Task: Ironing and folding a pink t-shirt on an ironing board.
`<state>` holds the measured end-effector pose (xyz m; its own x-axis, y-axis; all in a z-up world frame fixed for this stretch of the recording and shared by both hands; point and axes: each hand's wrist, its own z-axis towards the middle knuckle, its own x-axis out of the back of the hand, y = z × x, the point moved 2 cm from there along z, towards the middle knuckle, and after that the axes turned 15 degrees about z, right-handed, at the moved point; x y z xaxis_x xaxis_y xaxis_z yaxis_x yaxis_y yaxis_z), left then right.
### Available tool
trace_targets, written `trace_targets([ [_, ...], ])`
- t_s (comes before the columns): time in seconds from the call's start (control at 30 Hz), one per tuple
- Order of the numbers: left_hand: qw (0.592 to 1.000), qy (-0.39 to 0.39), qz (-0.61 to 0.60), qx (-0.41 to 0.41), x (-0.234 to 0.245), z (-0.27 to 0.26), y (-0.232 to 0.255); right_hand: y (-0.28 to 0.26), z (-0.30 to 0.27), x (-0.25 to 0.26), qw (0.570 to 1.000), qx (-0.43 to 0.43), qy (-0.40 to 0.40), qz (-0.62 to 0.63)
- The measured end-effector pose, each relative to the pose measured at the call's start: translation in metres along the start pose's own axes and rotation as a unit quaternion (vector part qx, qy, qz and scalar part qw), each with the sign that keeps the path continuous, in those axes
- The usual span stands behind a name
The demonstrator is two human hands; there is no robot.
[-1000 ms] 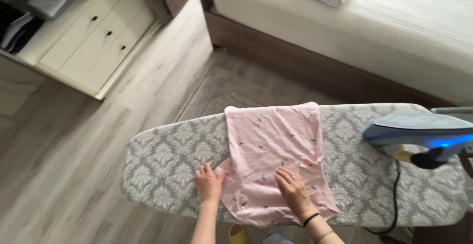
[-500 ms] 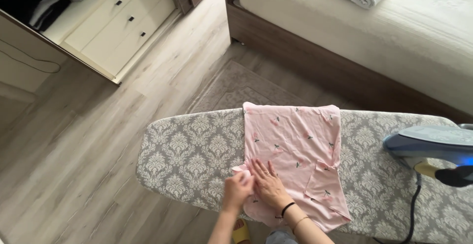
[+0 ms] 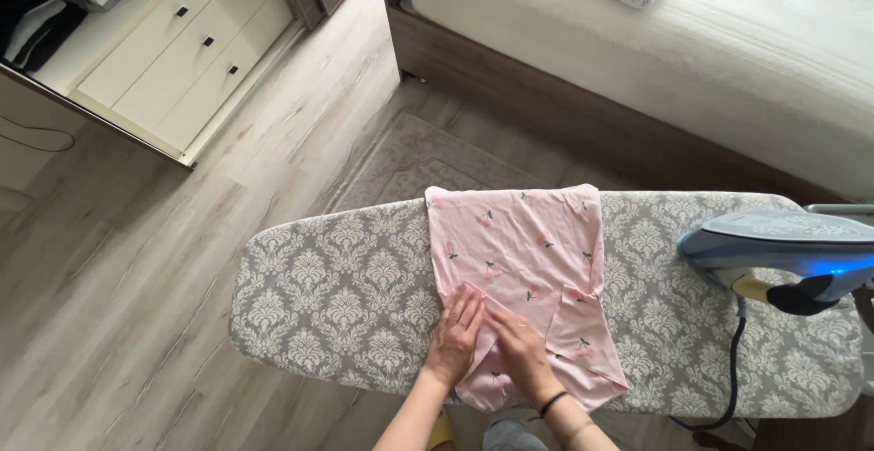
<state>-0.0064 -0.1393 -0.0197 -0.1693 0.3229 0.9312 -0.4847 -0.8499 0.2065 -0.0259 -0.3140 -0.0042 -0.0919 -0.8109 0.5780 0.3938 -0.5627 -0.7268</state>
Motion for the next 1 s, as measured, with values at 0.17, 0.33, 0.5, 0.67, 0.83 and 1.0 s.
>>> trace_targets([
  [0.17, 0.992, -0.109, 0.063, -0.022, -0.022, 0.009, -0.003, -0.013, 0.036, 0.001, 0.985, 0.013, -0.170, -0.030],
  [0.33, 0.997, 0.037, 0.005, -0.064, 0.013, 0.005, -0.014, 0.022, 0.021, 0.065, 0.973, -0.045, -0.206, -0.095],
  [0.5, 0.906, -0.154, 0.304, -0.250, 0.044, -0.043, -0.037, 0.105, -0.054, 0.158, 0.943, 0.032, -0.233, -0.234],
  [0.67, 0.957, -0.203, -0.006, -0.206, 0.040, -0.046, -0.042, 0.088, -0.037, 0.191, 0.879, 0.081, -0.403, -0.242],
  [0.83, 0.956, -0.197, -0.026, -0.218, 0.024, -0.037, -0.041, 0.100, -0.011, 0.180, 0.870, 0.067, -0.450, -0.193],
  [1.0, 0.948, -0.195, -0.041, -0.250, 0.010, -0.027, -0.034, 0.102, 0.004, 0.164, 0.900, 0.171, -0.384, -0.112],
])
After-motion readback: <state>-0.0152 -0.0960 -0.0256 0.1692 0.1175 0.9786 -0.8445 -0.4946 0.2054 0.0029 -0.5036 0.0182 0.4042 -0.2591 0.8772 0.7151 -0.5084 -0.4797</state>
